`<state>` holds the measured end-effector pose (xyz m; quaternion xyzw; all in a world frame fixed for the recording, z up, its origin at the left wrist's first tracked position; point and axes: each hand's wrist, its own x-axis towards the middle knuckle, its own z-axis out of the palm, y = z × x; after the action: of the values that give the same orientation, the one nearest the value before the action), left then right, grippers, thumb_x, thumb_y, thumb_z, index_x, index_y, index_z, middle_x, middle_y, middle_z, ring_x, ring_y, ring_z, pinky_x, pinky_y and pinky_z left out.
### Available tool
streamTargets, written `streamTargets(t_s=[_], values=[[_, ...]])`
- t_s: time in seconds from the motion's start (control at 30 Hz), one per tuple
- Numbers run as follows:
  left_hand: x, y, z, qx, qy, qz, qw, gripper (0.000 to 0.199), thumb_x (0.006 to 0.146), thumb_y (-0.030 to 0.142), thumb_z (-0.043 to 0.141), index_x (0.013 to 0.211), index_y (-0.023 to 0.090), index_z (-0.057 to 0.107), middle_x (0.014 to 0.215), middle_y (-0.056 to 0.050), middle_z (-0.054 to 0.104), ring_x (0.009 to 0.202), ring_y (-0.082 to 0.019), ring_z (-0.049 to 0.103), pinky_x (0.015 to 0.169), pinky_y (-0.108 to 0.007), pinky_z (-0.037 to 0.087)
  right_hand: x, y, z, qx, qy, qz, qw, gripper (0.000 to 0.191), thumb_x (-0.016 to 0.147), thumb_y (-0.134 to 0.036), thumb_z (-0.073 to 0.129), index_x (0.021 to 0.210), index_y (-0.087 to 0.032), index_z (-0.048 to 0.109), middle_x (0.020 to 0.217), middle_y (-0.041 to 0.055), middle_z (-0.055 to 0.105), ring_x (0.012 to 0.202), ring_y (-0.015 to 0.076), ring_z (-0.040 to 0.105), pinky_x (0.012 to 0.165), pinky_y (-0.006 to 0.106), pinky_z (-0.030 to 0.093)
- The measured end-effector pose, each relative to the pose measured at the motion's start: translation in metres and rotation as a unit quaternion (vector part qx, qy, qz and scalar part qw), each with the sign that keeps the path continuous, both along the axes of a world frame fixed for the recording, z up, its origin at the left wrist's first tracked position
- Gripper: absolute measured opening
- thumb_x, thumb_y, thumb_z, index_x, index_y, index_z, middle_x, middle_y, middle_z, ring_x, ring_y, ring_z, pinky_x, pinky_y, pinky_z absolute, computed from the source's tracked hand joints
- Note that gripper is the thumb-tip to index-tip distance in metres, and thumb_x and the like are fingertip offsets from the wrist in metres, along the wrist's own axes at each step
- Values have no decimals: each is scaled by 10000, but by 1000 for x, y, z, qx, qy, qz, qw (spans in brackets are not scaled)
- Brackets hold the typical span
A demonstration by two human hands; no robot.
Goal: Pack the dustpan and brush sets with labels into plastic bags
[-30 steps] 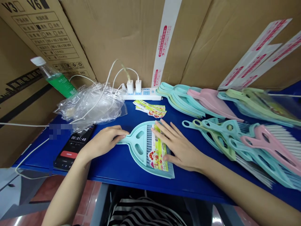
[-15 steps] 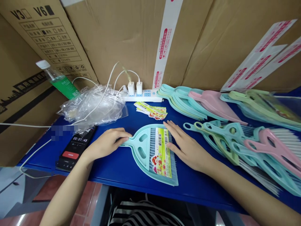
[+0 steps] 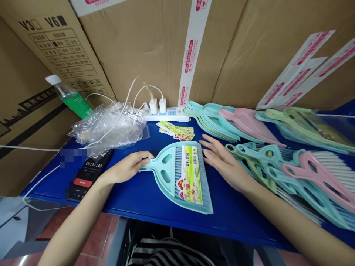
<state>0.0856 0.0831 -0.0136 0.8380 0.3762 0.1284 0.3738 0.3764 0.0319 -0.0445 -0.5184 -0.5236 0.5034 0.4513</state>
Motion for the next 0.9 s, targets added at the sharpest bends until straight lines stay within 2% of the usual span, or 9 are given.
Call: streamTargets(t_s=[0.17,0.33,0.4,0.5,0.6,0.67,0.77,0.83,0.9], values=[[2,-1,4,-4,-9,9,1000,252,950,319,400,950,172,606,842,-17,629,744,-142,557,717,-238,448,-7,-9,10,-128,151,70,978,970,837,-508,612,1536,-380,-49,1283,61,633,1110,236,628,855,414,544],[5,-4,-1,-13,-5,13,1000,264,954,329,394,944,171,606,837,-20,630,742,-142,551,701,-240,445,-7,-15,10,-139,133,118,974,1065,822,-349,643,1498,-370,-180,1251,51,654,1010,219,676,848,427,556],[9,-7,-2,-14,-4,11,1000,262,955,310,389,951,169,609,841,-21,635,744,-142,557,700,-245,449,-2,-16,8,-131,117,134,975,1063,813,-345,649,1514,-353,-150,1299,65,627,1036,229,670,892,463,540],[14,-10,1,0,-7,-1,1000,255,956,291,401,983,176,627,873,-29,655,763,-146,588,704,-248,461,7,-16,7,-114,92,146,978,972,788,-400,682,1553,-320,88,1367,92,578,1100,254,643,958,483,504],[16,-9,6,87,2,23,996,243,955,301,439,956,194,657,911,-41,668,824,-164,615,764,-272,480,18,-15,10,-105,76,139,982,869,765,-473,706,1509,-293,294,1405,110,544,1146,280,619,975,487,495],[14,-4,9,215,32,108,970,228,948,291,459,929,197,666,933,-58,667,891,-197,611,835,-320,483,23,-15,12,-109,74,128,983,862,757,-497,713,1496,-284,321,1409,114,541,1170,284,604,972,473,502],[8,8,9,365,115,243,891,231,942,268,468,1042,184,658,1080,-113,665,1038,-264,586,937,-412,461,28,-16,11,-109,65,109,986,848,753,-508,713,1484,-289,344,1405,111,548,1190,289,591,950,453,523],[4,17,7,370,186,261,872,295,933,267,493,1176,157,619,1218,-152,637,1148,-303,562,974,-445,452,29,-16,10,-97,61,97,989,829,748,-527,706,1471,-299,369,1401,102,552,1179,293,598,927,449,539],[1,22,3,344,242,248,873,357,916,242,518,1254,145,585,1248,-161,638,1180,-316,569,972,-445,465,29,-17,9,-92,51,87,991,818,753,-547,687,1468,-300,375,1401,98,553,1166,295,606,911,445,550]])
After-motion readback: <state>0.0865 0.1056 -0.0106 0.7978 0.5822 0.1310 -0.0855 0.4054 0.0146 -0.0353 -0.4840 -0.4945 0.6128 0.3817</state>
